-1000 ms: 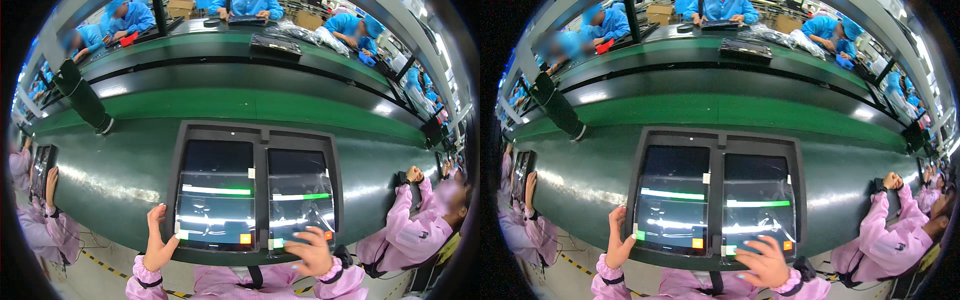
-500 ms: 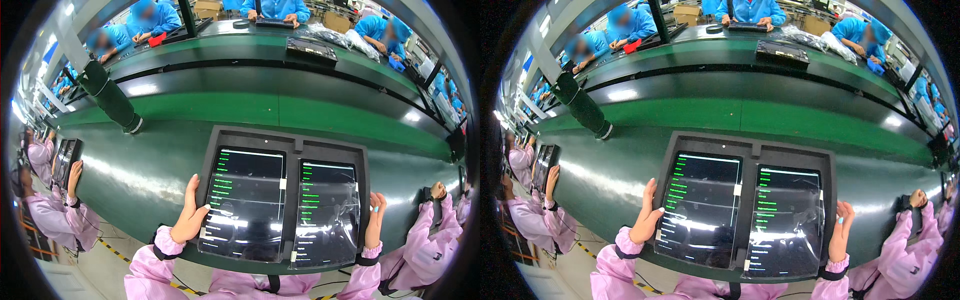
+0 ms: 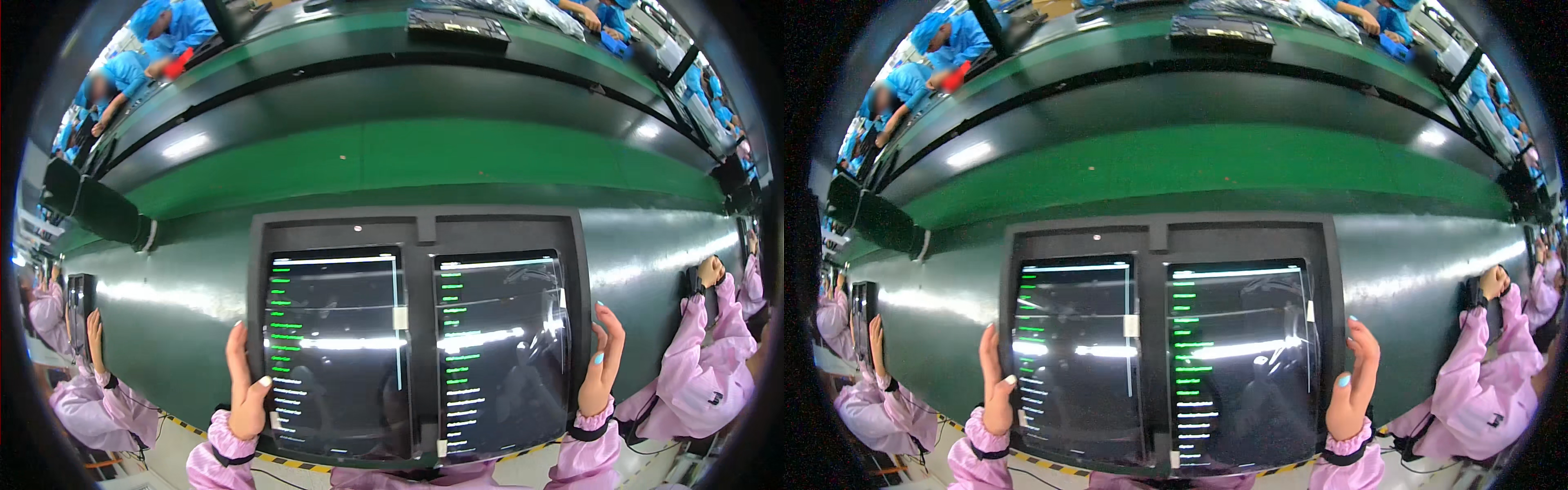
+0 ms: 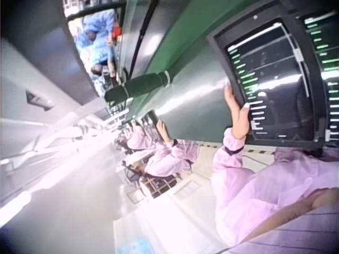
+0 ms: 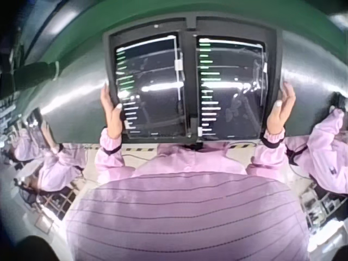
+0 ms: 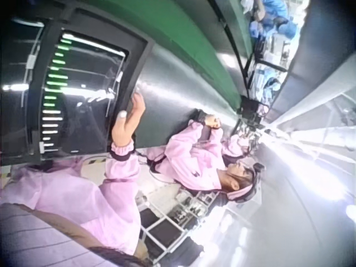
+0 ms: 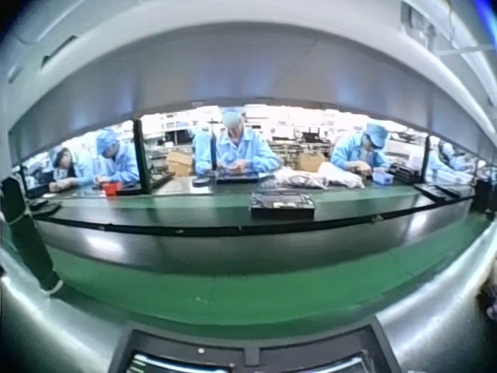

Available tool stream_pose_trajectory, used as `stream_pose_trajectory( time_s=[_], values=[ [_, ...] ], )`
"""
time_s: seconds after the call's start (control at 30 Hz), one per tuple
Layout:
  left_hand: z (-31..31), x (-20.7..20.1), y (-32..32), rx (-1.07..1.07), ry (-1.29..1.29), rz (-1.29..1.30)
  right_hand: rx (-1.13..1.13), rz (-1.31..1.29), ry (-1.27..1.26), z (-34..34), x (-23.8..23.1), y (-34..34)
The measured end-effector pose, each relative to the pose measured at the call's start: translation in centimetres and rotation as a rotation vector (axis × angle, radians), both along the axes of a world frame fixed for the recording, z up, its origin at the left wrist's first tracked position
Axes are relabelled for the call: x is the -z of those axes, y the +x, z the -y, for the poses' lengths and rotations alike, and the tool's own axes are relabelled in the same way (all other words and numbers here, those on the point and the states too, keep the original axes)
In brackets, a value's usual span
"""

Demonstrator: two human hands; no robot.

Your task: Performing functional and software tests on tablet devices at a factory workstation.

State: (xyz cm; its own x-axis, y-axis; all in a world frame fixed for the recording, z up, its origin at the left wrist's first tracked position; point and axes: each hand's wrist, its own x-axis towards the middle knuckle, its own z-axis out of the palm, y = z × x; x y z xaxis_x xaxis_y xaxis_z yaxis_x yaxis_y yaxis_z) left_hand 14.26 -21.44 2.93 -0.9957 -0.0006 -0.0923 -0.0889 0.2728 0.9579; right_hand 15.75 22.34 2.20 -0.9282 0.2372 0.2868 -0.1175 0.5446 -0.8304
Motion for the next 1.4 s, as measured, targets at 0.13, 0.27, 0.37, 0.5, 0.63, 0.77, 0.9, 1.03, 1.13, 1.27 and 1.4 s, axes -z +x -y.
stream_pose_trajectory(
  time_s=[0.13,0.27,0.37,0.5,0.63,0.77,0.9,1.03,1.13,1.27,1.4],
  values=[
    [-0.5,-0.4,0.0,-0.046,-0.197,-0.037,-0.159,-0.111,0.319,-0.6,-0.7,0.9],
    [-1.3,-3.9,0.2,0.343,-0.821,-0.403,-0.135,-0.046,0.218,-0.5,-1.0,0.8],
    [-5.5,-5.6,-1.7,0.755,-0.974,-0.431,-0.155,-0.039,0.256,-1.0,-0.6,0.8],
    [-9.3,-5.7,-3.6,0.983,-1.028,-0.422,-0.178,-0.077,0.240,-1.3,-0.5,1.4],
    [-10.6,-5.7,-4.7,1.067,-1.137,-0.544,-0.369,-0.139,0.283,-1.6,-0.9,1.2],
    [-11.2,-5.1,-5.2,1.133,-1.167,-0.586,-0.494,-0.198,0.298,-1.4,-0.7,1.0],
    [-11.4,-5.3,-5.4,1.114,-1.176,-0.550,-0.575,-0.211,0.311,-1.5,-1.3,0.8],
    [-11.1,-5.3,-5.1,1.062,-1.136,-0.483,-0.693,-0.078,0.433,-0.9,-2.2,-0.2],
    [-10.8,-5.4,-5.3,1.029,-1.042,-0.455,-0.618,-0.178,0.389,-1.5,-1.8,0.1],
    [-7.4,-4.6,-4.4,0.732,-0.954,-0.447,-0.343,-0.189,0.268,-2.0,-1.1,1.8],
    [-1.3,-4.4,-1.9,0.242,-1.072,-0.358,-0.085,-0.181,0.128,-0.6,-1.5,0.7]
  ],
)
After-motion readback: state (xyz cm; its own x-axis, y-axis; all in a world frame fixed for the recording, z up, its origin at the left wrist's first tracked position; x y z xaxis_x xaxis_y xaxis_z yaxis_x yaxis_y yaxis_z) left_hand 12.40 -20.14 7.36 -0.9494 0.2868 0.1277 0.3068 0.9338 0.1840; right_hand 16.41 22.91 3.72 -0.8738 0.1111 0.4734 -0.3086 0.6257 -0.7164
